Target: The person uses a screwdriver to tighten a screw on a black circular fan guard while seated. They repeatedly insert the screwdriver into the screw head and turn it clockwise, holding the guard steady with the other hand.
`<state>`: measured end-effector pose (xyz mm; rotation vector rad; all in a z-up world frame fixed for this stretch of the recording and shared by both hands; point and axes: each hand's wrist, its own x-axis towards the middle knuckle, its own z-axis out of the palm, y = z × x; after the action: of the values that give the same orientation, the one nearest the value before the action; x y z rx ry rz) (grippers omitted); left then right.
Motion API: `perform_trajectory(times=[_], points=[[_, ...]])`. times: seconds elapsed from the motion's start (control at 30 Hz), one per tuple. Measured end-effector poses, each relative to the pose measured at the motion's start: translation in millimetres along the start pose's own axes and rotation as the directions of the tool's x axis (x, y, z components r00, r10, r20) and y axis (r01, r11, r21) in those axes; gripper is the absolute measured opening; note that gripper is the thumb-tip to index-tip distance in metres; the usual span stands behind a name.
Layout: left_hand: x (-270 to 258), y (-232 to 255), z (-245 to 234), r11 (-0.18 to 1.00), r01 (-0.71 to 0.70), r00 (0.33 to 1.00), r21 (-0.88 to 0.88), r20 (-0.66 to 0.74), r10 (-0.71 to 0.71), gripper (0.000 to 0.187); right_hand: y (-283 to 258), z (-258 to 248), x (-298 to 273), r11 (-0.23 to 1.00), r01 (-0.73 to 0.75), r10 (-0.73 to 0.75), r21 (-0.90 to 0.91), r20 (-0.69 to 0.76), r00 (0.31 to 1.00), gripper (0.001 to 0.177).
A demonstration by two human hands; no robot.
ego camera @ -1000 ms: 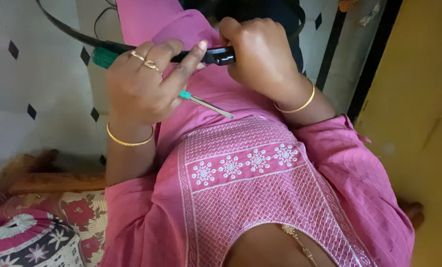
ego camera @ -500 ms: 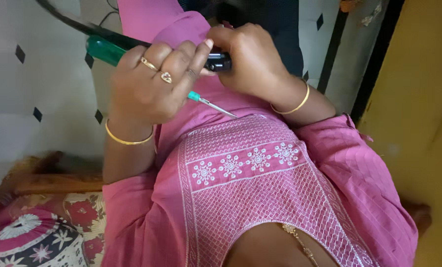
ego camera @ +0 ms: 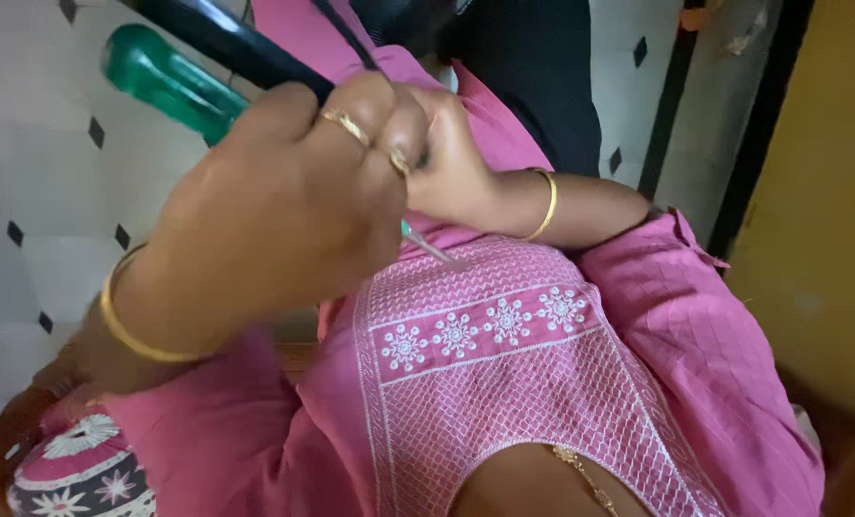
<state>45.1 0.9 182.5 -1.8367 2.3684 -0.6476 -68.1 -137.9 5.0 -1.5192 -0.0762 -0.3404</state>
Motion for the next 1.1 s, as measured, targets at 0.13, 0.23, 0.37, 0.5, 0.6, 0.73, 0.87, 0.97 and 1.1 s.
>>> perform_trajectory(times=[0.13, 0.23, 0.37, 0.5, 0.6, 0.73, 0.87, 0.97, 1.1], points=[[-6.3, 0.4, -31.1, 1.000, 0.026, 1.000, -0.002, -0.003, -0.026, 0.009, -2.3, 18.9, 4.3, 0.988, 0.018, -0.029, 0.154, 0.071, 0.997, 0.037], [-5.4, 14.3, -43.0, 0.989, 0.124, 0.991, 0.078, 0.032, -0.127, 0.020, -2.6, 31.0, 11.5, 0.981, 0.026, -0.053, 0.192, 0.136, 0.989, 0.035], [-12.7, 29.1, -35.6, 0.972, 0.228, 0.963, 0.061, 0.134, -0.235, 0.025, -2.7, 32.2, 11.6, 0.985, 0.032, -0.066, 0.167, 0.198, 0.978, 0.034], [-24.5, 17.7, -20.2, 0.996, 0.080, 0.989, 0.035, 0.124, -0.084, 0.011, -12.7, 25.7, 6.6, 0.999, -0.005, 0.011, -0.049, 0.126, 0.992, 0.039], [-29.0, 23.4, -10.7, 0.983, 0.155, 0.978, 0.094, 0.124, -0.166, 0.011, -12.0, 17.8, 9.7, 0.965, 0.000, 0.045, -0.262, 0.167, 0.985, 0.037], [-30.1, 21.2, -8.0, 0.980, 0.194, 0.970, 0.034, 0.146, -0.197, 0.020, -14.1, 14.0, 13.2, 0.915, -0.035, 0.132, -0.402, 0.216, 0.967, 0.030], [-32.3, 26.8, -4.7, 0.977, 0.212, 0.957, 0.032, 0.196, -0.214, 0.022, -15.5, 18.7, 15.2, 0.905, -0.020, 0.141, -0.425, 0.255, 0.957, 0.038], [-38.9, 32.2, 1.9, 0.969, 0.227, 0.962, 0.097, 0.132, -0.239, 0.017, -13.7, 16.5, 16.6, 0.929, -0.061, 0.169, -0.364, 0.274, 0.947, 0.036], [-38.9, 32.6, 7.4, 0.968, 0.232, 0.968, 0.098, 0.078, -0.240, 0.016, -20.3, 10.8, 22.0, 0.896, -0.148, 0.289, -0.419, 0.295, 0.911, 0.034]])
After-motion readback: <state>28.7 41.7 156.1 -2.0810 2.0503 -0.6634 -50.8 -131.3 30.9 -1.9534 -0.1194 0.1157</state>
